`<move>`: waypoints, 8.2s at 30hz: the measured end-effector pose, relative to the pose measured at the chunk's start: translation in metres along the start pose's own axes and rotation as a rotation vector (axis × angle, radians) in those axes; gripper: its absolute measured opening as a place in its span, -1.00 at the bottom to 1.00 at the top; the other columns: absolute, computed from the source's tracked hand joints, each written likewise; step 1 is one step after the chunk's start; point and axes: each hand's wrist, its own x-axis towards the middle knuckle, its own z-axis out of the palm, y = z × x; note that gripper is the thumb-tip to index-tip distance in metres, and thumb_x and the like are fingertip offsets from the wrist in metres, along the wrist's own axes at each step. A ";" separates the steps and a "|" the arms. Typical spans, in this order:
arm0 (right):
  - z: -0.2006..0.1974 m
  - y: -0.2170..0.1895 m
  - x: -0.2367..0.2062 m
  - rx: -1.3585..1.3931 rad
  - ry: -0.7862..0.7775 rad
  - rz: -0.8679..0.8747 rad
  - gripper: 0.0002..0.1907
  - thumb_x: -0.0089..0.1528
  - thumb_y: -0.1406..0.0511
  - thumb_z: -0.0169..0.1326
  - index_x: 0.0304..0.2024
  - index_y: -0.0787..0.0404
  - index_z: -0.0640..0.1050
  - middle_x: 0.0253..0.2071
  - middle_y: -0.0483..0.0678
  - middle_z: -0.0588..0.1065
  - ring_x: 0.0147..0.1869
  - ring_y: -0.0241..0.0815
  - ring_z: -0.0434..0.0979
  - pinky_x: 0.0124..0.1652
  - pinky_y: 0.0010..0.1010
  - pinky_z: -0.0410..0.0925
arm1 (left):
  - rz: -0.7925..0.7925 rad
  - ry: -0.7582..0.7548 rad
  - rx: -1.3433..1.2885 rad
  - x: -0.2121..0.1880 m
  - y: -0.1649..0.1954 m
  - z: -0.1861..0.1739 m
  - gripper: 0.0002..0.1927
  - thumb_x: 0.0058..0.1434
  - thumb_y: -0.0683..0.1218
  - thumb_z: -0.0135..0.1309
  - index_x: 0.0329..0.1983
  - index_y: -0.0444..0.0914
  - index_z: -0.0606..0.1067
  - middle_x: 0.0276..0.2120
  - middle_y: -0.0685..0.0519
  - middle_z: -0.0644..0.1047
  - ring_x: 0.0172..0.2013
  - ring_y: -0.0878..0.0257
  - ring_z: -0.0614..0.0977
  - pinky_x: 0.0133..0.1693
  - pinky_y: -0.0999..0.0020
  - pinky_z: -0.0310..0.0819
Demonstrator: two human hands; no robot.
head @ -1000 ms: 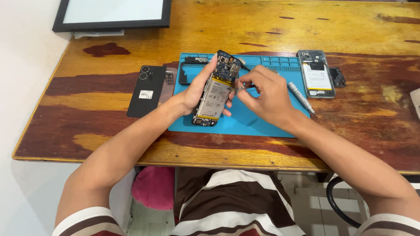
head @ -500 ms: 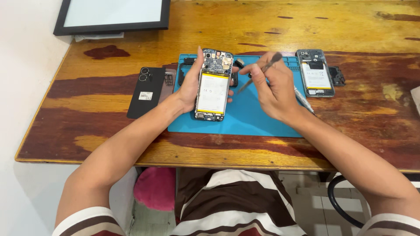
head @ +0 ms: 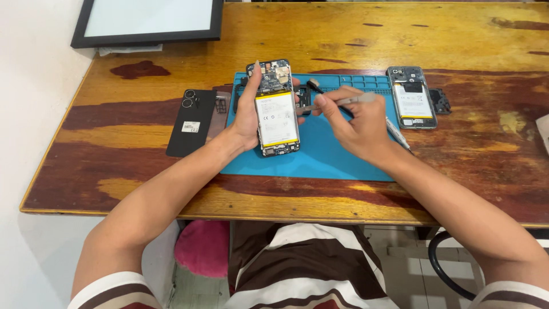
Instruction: The person removes the back cover of a smartphone, disconnects internal connectors, and removes the old battery. They then prepare a new battery by peeling off protective films and applying adhesive tape, and place the new battery into the phone chassis.
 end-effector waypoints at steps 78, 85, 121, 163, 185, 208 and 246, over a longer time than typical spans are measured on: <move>-0.025 0.043 0.027 0.405 0.126 0.418 -0.78 0.31 0.52 0.20 -0.14 0.23 0.41 -0.18 -0.09 0.53 -0.10 -0.36 0.57 -0.10 -0.51 0.46 | 0.048 -0.307 1.669 -0.027 0.034 0.033 -0.15 -0.10 0.29 0.36 0.11 -0.36 0.53 -0.24 -0.18 0.56 -0.22 -0.06 0.60 -0.19 0.09 0.51; -0.026 0.045 0.027 0.396 0.123 0.424 -0.78 0.31 0.52 0.20 -0.14 0.22 0.41 -0.19 -0.09 0.53 -0.12 -0.36 0.56 -0.12 -0.51 0.44 | 0.060 -0.194 1.836 -0.026 0.036 0.034 -0.16 -0.17 0.30 0.35 0.06 -0.35 0.58 -0.27 -0.19 0.59 -0.22 -0.09 0.65 -0.23 0.06 0.56; -0.025 0.041 0.027 0.368 0.103 0.404 -0.80 0.33 0.50 0.20 -0.15 0.24 0.42 -0.17 -0.09 0.52 -0.07 -0.34 0.58 -0.08 -0.48 0.48 | -0.264 0.548 2.118 -0.014 0.055 0.002 -0.16 0.19 0.45 0.08 -0.05 -0.47 0.53 -0.16 -0.34 0.54 -0.14 -0.15 0.64 -0.25 0.01 0.61; -0.029 0.013 0.027 -0.304 -0.717 0.332 -0.77 0.34 0.19 0.00 -0.14 0.20 0.54 -0.61 0.11 0.47 -0.56 0.06 0.47 -0.46 -0.10 0.27 | 0.250 -0.006 1.365 -0.012 0.024 0.022 -0.68 0.46 0.02 -0.05 -0.28 -0.33 0.47 -0.71 -0.09 0.47 -0.69 0.11 0.53 -0.55 0.16 0.31; -0.031 0.009 0.028 -0.356 -0.666 0.318 -0.81 0.25 0.25 0.19 -0.32 0.27 0.59 -0.52 0.12 0.56 -0.50 0.08 0.52 -0.42 -0.11 0.30 | 0.254 -0.009 1.427 -0.012 0.026 0.022 -0.69 0.46 0.01 -0.05 -0.24 -0.33 0.51 -0.71 -0.14 0.46 -0.69 -0.01 0.51 -0.54 0.11 0.30; -0.020 -0.011 0.020 -0.600 -0.483 0.306 -0.50 0.16 -0.08 0.27 -0.56 0.18 0.54 -0.73 0.02 0.41 -0.61 0.08 0.48 -0.55 -0.11 0.29 | 0.345 -0.009 1.450 -0.020 0.026 0.031 -0.74 0.31 0.02 0.10 -0.27 -0.30 0.53 -0.58 -0.16 0.58 -0.63 0.02 0.62 -0.58 0.16 0.41; -0.011 -0.018 0.019 -0.549 -0.483 0.346 -0.52 0.15 -0.08 0.27 -0.53 0.17 0.57 -0.69 0.02 0.47 -0.56 0.09 0.52 -0.50 -0.08 0.33 | 0.375 -0.005 1.473 -0.019 0.022 0.028 -0.54 0.36 0.09 0.08 -0.55 -0.32 0.46 -0.71 -0.15 0.43 -0.73 0.01 0.38 -0.62 0.14 0.17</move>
